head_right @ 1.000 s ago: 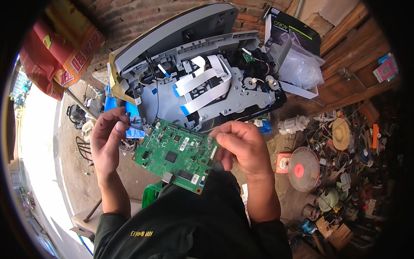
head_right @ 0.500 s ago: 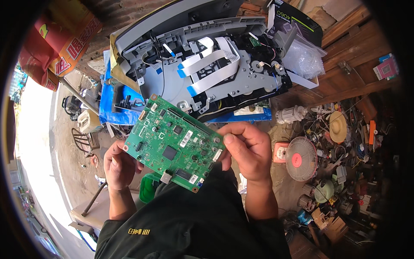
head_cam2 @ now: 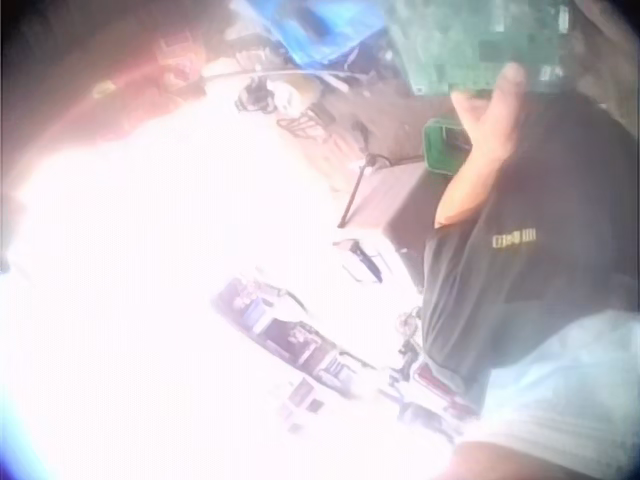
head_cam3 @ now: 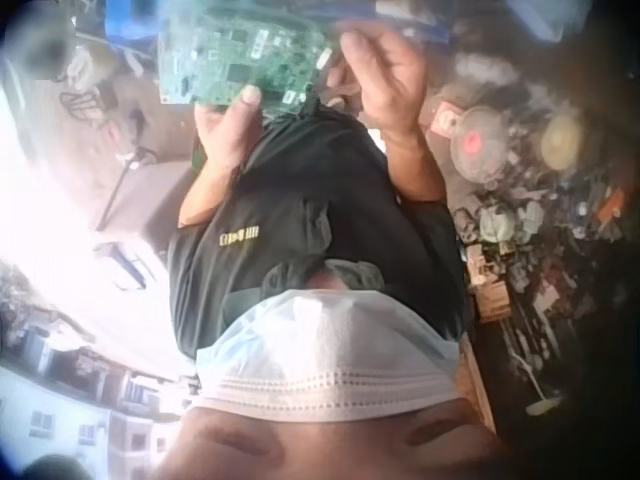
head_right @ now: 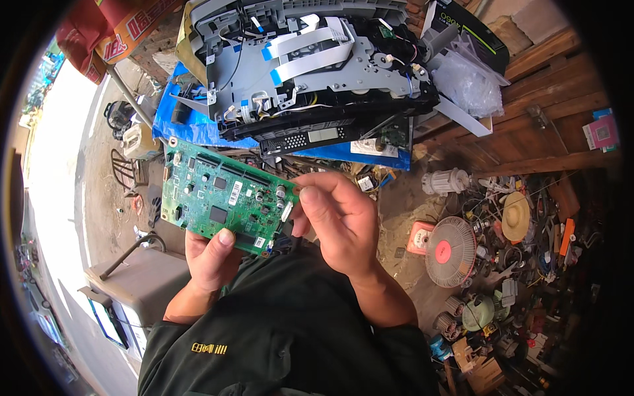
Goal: The person uses a power drill to remove screws from a circuit board inside an open electronic device, then disconnects ribbon cables and lifts the board out. The person places the removed board on a nearby surface.
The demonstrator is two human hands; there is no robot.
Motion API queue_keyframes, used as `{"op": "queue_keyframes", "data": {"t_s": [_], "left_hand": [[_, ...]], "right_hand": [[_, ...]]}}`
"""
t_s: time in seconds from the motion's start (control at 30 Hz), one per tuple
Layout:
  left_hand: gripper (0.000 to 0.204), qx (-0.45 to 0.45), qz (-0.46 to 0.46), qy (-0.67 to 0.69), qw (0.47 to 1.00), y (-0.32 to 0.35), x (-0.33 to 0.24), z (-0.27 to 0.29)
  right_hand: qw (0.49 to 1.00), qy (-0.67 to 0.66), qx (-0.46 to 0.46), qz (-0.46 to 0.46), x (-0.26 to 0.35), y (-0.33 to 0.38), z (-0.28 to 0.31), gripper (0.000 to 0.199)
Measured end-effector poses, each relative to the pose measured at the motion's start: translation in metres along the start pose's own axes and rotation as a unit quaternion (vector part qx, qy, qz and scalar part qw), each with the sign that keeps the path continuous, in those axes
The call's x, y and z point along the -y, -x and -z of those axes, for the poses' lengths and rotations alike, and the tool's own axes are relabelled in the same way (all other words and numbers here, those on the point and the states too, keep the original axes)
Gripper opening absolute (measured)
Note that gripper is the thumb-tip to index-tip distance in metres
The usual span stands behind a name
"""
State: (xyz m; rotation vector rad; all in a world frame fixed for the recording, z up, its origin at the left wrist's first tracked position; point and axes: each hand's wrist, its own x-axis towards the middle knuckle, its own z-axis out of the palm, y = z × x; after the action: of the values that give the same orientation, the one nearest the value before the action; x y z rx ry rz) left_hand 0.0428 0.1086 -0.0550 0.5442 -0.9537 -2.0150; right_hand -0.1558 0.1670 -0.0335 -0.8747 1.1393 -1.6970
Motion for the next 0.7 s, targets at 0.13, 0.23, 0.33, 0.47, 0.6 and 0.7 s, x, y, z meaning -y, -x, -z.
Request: {"op": "queue_keyframes", "data": {"t_s": [0.13, 0.23, 0.33, 0.47, 0.6, 0.7], "left_hand": [[0.052, 0.045, -0.116, -0.066, 0.99, 0.024, 0.026, -0.032], [0.061, 0.102, -0.174, -0.134, 0.97, 0.044, 0.045, -0.042], [0.07, 0.146, -0.169, -0.171, 0.96, 0.066, 0.059, -0.046], [0.084, 0.158, -0.012, -0.083, 0.984, 0.075, 0.073, -0.031], [0.098, 0.071, 0.23, 0.133, 0.961, 0.067, 0.064, -0.048], [0.106, 0.134, 0.321, 0.301, 0.888, 0.058, 0.065, -0.069]], "right_hand": [[0.997, -0.06, 0.037, -0.019, -0.002, 0.026, 0.02, 0.019], [0.991, -0.11, 0.04, -0.065, 0.0, 0.042, 0.035, 0.02], [0.971, -0.195, 0.055, -0.124, 0.004, 0.051, 0.051, 0.02], [0.937, -0.281, 0.089, -0.186, 0.015, 0.056, 0.071, 0.022], [0.929, -0.237, 0.17, -0.226, 0.024, 0.059, 0.087, 0.02], [0.934, -0.119, 0.214, -0.261, 0.036, 0.059, 0.094, 0.019]]}}
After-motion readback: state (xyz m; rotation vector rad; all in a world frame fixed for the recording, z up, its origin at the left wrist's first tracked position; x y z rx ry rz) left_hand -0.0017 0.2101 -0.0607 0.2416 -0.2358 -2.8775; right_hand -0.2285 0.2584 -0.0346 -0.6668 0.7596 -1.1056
